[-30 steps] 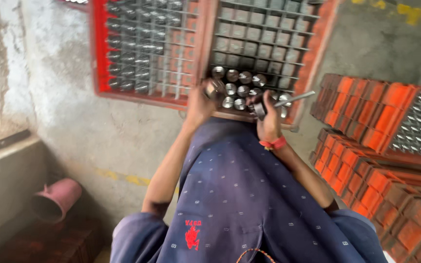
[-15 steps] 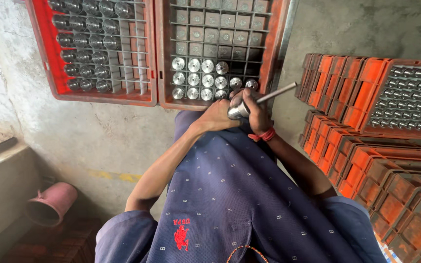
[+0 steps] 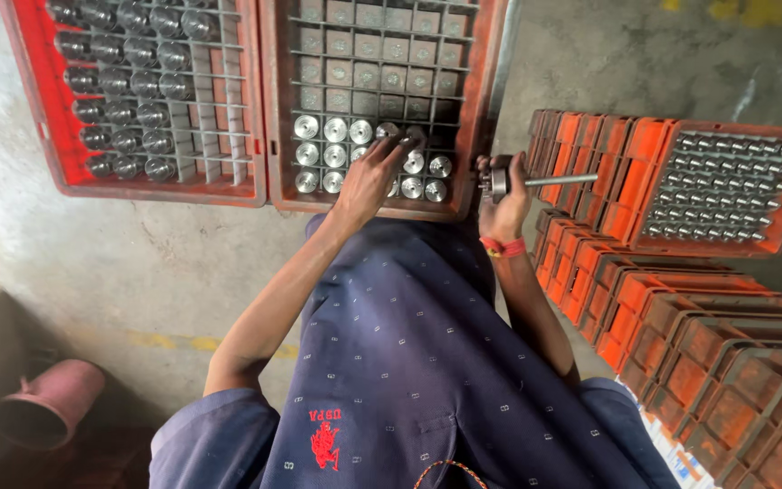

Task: The person picks cylindrical machined metal parts one at a time from a divided red plastic crate and places them upright into the compartments of a second divided crate, occasionally fitting a part onto a rod-style holder they hold in the other hand. They work through the compartments, filling the crate with the parts.

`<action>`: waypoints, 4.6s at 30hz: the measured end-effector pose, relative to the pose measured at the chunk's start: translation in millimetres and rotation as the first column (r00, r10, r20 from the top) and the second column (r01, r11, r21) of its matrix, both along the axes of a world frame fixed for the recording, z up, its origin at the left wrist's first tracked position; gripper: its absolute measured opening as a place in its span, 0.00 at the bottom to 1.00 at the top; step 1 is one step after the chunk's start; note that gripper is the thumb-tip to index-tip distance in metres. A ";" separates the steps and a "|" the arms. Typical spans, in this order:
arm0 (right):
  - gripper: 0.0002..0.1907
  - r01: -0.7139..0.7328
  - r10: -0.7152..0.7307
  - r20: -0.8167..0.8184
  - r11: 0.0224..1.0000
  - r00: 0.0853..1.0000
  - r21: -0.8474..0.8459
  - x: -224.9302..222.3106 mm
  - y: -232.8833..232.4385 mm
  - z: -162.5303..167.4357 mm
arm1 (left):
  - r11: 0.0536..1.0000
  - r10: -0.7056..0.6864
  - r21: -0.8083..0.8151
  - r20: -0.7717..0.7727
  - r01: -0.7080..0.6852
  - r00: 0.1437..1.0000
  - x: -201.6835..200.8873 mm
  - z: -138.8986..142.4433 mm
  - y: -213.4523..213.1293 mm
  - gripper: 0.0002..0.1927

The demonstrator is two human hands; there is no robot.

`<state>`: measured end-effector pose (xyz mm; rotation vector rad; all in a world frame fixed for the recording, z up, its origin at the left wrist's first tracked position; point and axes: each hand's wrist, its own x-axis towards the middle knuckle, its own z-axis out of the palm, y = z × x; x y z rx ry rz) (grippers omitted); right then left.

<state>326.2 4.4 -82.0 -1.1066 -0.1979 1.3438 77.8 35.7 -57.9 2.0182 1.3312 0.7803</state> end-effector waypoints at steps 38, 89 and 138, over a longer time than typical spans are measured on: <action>0.11 -0.336 0.326 -0.082 0.929 0.942 -0.153 -136.3 -1.3 18.3 | 0.906 0.422 -0.159 0.387 -0.392 0.820 -112.2 -8.2 -33.1 0.11; 0.10 -0.148 0.151 0.033 0.986 0.988 -0.078 -68.4 -10.1 -17.4 | 0.722 0.522 -0.021 -0.638 -0.691 0.566 -289.7 -7.2 -9.5 0.24; 0.22 -0.546 0.400 0.582 0.833 0.708 0.091 -43.5 47.0 21.2 | 0.946 0.286 -0.040 -0.364 -0.322 0.886 -104.5 24.1 33.1 0.23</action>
